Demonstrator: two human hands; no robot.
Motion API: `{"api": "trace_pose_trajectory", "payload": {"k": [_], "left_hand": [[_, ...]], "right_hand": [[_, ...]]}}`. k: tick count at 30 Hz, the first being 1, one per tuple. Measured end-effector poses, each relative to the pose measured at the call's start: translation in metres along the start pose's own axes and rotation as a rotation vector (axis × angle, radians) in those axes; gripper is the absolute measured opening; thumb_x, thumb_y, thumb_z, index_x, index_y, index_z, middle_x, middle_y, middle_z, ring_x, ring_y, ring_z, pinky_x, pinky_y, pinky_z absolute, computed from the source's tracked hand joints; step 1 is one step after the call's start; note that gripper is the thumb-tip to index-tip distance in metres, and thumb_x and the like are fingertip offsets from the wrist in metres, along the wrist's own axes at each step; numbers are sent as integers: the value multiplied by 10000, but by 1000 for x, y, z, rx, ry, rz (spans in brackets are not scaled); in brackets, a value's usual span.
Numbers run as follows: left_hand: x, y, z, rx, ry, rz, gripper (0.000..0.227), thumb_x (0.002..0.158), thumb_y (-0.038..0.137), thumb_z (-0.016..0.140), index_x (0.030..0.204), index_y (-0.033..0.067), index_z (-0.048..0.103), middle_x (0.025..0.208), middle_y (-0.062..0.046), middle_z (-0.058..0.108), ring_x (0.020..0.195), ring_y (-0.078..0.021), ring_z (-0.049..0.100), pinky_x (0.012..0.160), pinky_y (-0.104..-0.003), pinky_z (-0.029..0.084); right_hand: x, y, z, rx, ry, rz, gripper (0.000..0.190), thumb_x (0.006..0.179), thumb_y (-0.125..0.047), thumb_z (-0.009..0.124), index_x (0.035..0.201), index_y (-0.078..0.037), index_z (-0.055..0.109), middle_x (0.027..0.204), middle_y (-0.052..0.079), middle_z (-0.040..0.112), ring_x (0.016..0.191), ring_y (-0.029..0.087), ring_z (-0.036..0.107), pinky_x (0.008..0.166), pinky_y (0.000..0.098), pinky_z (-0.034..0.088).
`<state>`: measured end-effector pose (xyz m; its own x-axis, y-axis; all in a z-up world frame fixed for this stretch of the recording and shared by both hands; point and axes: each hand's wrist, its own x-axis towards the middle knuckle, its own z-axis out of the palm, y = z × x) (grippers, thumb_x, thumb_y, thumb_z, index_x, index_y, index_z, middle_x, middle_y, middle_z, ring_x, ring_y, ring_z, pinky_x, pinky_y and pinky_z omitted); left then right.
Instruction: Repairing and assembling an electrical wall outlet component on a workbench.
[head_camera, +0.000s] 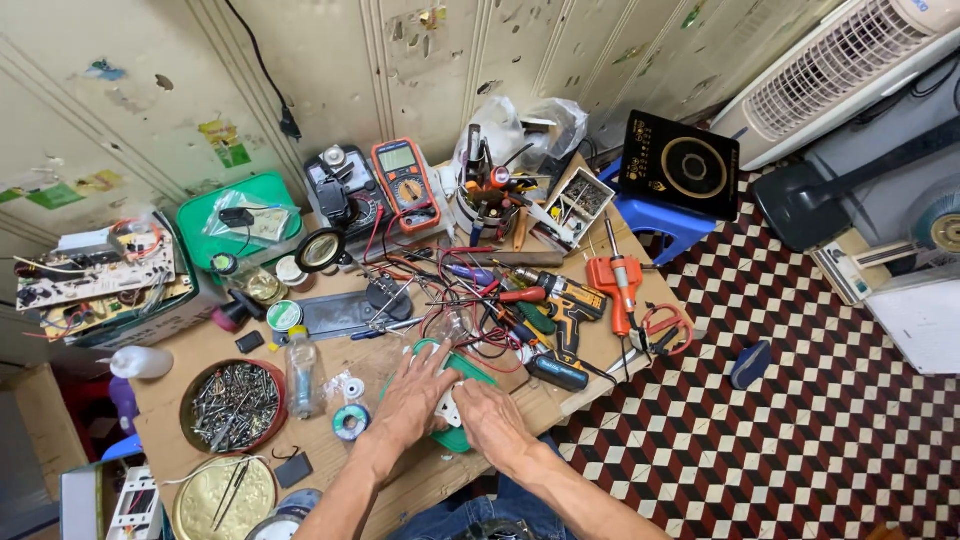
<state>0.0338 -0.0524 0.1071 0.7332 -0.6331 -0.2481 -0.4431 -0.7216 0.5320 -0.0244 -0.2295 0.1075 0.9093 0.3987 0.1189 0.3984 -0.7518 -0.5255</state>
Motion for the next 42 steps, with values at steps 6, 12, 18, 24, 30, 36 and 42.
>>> {"api": "trace_pose_trajectory", "payload": {"k": [6, 12, 18, 24, 30, 36, 42], "left_hand": [[2, -2, 1, 4, -17, -3, 845, 585, 98, 932, 1330, 219, 552, 1644, -93, 223, 1515, -345, 199, 1247, -502, 121], [1, -1, -3, -1, -19, -1, 855, 584, 99, 932, 1342, 235, 561, 1638, -88, 232, 1508, -349, 210, 1247, -500, 127], [1, 0, -6, 2, -32, -4, 847, 591, 90, 928, 1340, 231, 557, 1691, -84, 216, 1507, -349, 206, 1246, -500, 127], [1, 2, -10, -1, -46, -8, 840, 608, 83, 919, 1350, 236, 555, 1693, -79, 204, 1507, -346, 201, 1245, -492, 131], [2, 1, -6, 33, -58, -19, 821, 622, 104, 918, 1346, 237, 556, 1667, -81, 212, 1511, -343, 202, 1252, -496, 129], [-5, 12, -23, 78, -38, -5, 1006, 602, 179, 949, 1474, 254, 451, 1699, -121, 160, 1511, -362, 182, 1236, -542, 104], [-47, 43, -16, -153, 356, -350, 1314, 488, 308, 999, 1568, 167, 264, 1662, -182, 196, 1484, -425, 222, 1206, -554, 172]], "right_hand": [[-2, 1, 5, -55, -37, 42, 210, 812, -22, 686, 973, 14, 556, 922, 197, 591, 892, 388, 640, 732, 475, 533], [-6, 14, 20, -89, -112, 41, 186, 863, -74, 661, 1006, -12, 559, 950, 175, 599, 930, 373, 638, 790, 468, 530], [0, -3, 0, -112, -115, 22, 267, 803, -75, 674, 1029, -1, 553, 961, 181, 596, 953, 375, 628, 815, 470, 516], [3, -11, -6, -71, -49, 51, 167, 931, -107, 674, 1004, 2, 571, 920, 174, 599, 879, 365, 641, 760, 469, 522], [-4, 12, 24, -81, -44, 81, 167, 863, -155, 655, 922, -9, 602, 827, 170, 646, 757, 368, 678, 635, 477, 528], [-7, 23, -51, 161, 96, 541, 424, 965, -455, 578, 1040, -43, 650, 890, 182, 734, 745, 371, 732, 653, 475, 573], [-62, 253, -32, 434, 347, 1033, 461, 915, -442, 718, 1101, -22, 670, 930, 64, 716, 890, 204, 674, 820, 347, 511]]}}
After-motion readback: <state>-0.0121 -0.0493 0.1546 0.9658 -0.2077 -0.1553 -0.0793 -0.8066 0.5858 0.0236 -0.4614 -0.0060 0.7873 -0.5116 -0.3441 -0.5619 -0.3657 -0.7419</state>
